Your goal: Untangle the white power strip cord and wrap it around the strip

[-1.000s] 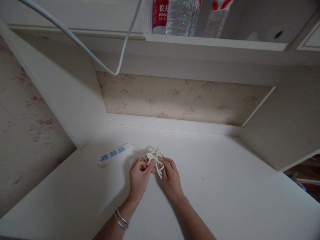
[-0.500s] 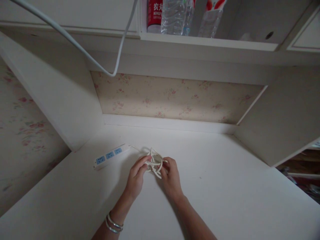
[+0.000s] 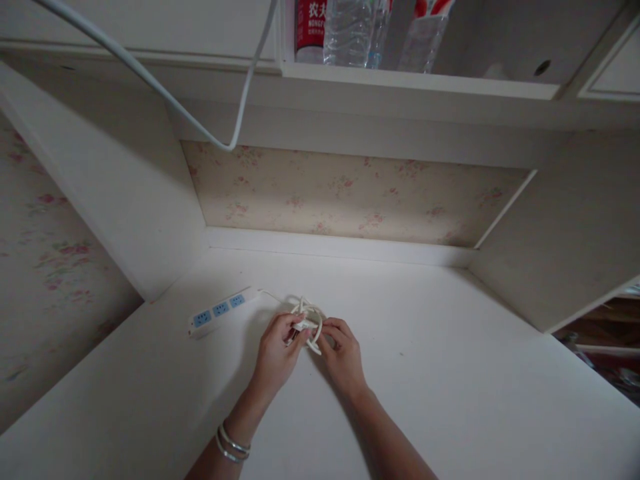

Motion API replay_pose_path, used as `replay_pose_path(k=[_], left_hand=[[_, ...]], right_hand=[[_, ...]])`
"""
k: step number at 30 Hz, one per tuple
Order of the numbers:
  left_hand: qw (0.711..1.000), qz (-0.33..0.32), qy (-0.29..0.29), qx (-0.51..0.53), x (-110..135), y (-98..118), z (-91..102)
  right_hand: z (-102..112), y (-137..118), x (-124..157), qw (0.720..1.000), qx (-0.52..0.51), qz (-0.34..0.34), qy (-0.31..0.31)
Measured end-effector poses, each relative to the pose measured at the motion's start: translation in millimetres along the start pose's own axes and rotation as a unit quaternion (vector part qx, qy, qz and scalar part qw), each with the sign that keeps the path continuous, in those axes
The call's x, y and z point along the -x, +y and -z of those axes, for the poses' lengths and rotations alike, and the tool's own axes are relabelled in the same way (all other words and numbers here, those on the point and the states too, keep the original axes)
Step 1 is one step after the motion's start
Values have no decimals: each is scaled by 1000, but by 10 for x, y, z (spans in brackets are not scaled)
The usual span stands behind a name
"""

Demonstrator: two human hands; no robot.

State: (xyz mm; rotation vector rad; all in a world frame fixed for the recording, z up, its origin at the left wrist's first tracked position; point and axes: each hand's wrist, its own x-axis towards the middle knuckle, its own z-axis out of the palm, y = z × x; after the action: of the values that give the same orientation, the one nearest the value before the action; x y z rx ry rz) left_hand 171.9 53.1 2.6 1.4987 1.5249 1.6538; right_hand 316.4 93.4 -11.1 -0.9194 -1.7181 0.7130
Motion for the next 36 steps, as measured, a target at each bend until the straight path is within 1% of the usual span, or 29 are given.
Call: replay_pose_path(k=[3,6,10,15,18,20,23,26,33,36], left_hand=[[999,-3,13,-48,-6,9,27],[995,-28,16,-90,-8,15,34],[991,-80,-29,-102,-15,-24,15],[985,-90,-89,-118,-21,-87,21],[984,-85,-98,-122,-24,-90,37],[986,-73,-84,-124,-28,-80,41],[991,-37,-56,-114,-34,-59,40],[993,-9,-53,-106,-30,-26,44],[978,16,-67,-195,46,103,26],[972,-3,-73,-225,78,113,-23]], right_hand=[[-12,-10,26,1000,14,13,-24],[-21,1,48,999,28,22,-36],[-27,25,66,998,49,16,-47],[-27,48,88,994,74,-43,-74],[-25,42,91,993,66,-60,-77],[-23,30,89,994,59,-60,-72],[-18,20,84,995,51,-59,-55],[-16,33,71,997,49,-58,-30],[-25,59,44,997,33,-73,-16],[-40,66,49,996,35,-80,-10]])
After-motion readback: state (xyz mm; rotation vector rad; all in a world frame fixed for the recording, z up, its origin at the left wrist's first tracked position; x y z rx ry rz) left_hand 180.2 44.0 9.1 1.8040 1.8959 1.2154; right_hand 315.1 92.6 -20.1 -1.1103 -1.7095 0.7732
